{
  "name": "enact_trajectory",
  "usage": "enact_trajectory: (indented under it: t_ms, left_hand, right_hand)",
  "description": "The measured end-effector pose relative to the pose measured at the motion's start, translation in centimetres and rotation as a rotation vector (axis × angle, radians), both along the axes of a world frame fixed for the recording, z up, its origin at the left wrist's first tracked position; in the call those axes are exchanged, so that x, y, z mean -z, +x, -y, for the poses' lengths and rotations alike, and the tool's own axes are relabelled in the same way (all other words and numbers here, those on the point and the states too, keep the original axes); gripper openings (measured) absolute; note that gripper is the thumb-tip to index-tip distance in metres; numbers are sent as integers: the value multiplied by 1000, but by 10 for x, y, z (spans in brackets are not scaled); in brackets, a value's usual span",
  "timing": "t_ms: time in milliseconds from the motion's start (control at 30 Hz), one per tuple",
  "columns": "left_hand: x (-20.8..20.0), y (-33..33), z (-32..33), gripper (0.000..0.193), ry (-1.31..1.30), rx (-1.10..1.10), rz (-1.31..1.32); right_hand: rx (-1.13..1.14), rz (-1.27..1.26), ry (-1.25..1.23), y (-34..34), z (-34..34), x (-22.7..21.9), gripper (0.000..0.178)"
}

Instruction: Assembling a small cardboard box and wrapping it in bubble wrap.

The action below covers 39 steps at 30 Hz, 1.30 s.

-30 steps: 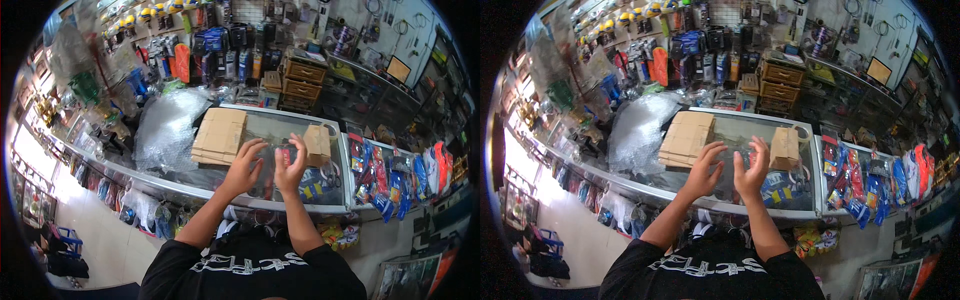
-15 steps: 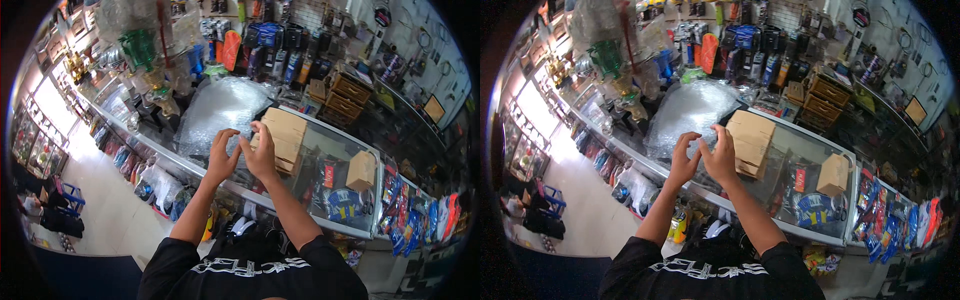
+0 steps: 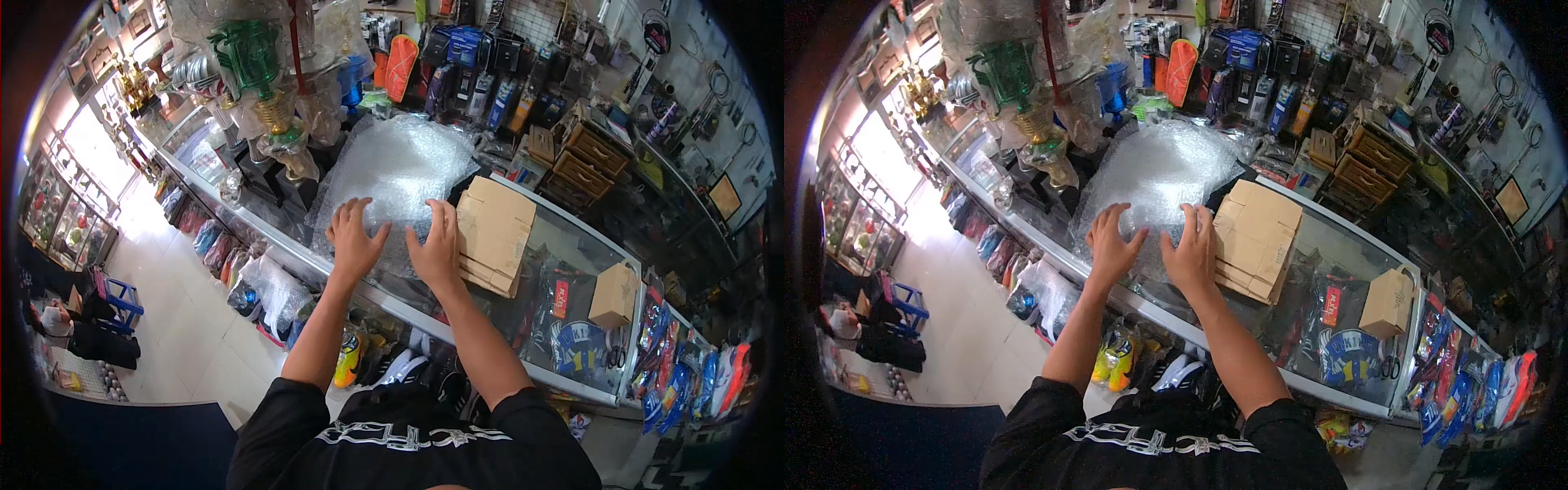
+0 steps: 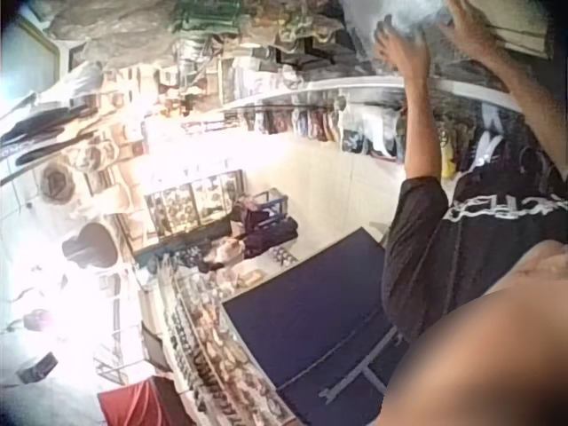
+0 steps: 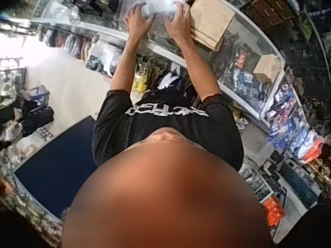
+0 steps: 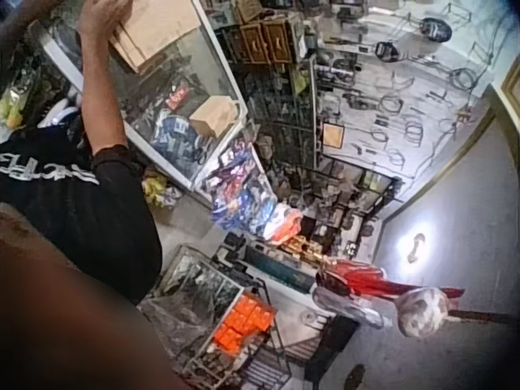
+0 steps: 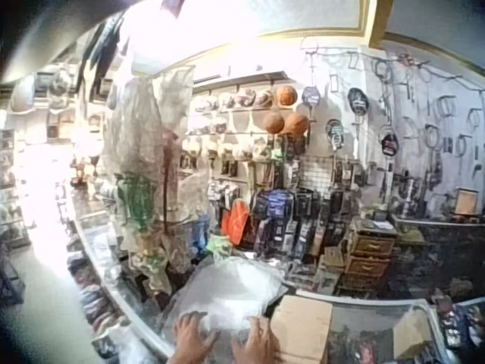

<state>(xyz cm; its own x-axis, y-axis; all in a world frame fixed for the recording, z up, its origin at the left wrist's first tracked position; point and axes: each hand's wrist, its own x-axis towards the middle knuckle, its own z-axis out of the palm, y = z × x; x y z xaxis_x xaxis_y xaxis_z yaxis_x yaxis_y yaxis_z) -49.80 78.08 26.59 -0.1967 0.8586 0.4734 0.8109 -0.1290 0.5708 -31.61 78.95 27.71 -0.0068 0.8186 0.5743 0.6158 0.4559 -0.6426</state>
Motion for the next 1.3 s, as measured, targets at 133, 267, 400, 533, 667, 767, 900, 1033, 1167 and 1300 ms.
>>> enact_trajectory:
  t_ms: [133,267,400,533,667,767,900,1033,1167,1300]
  left_hand:
    - [-2,9,1,56,-15,12,19]
    - [-4,10,4,35,28,52,2]
    - [-3,11,5,18,63,54,11]
    - [-10,16,1,13,158,59,109]
    - [-26,13,1,11,103,190,254]
    - [-33,6,2,13,86,378,343]
    - [-35,6,10,16,103,475,390]
    - [-34,10,14,15,117,399,516]
    - [-40,5,15,16,127,369,612]
    - [-44,7,18,15,180,407,647]
  right_hand:
    - [-30,31,21,2,5,-4,59]
    - [-72,-114,26,5,8,-19,59]
    - [-115,-237,-36,8,11,-28,60]
    - [-12,-114,-23,14,4,-13,63]
    - [25,-18,70,14,-3,-9,69]
    - [-86,-387,-138,10,3,-20,69]
    - [2,-278,-119,20,0,-28,75]
    - [-342,-758,-402,33,3,-37,98]
    - [-606,-694,-507,37,10,-45,106]
    - [-767,-637,-458,35,10,-38,109]
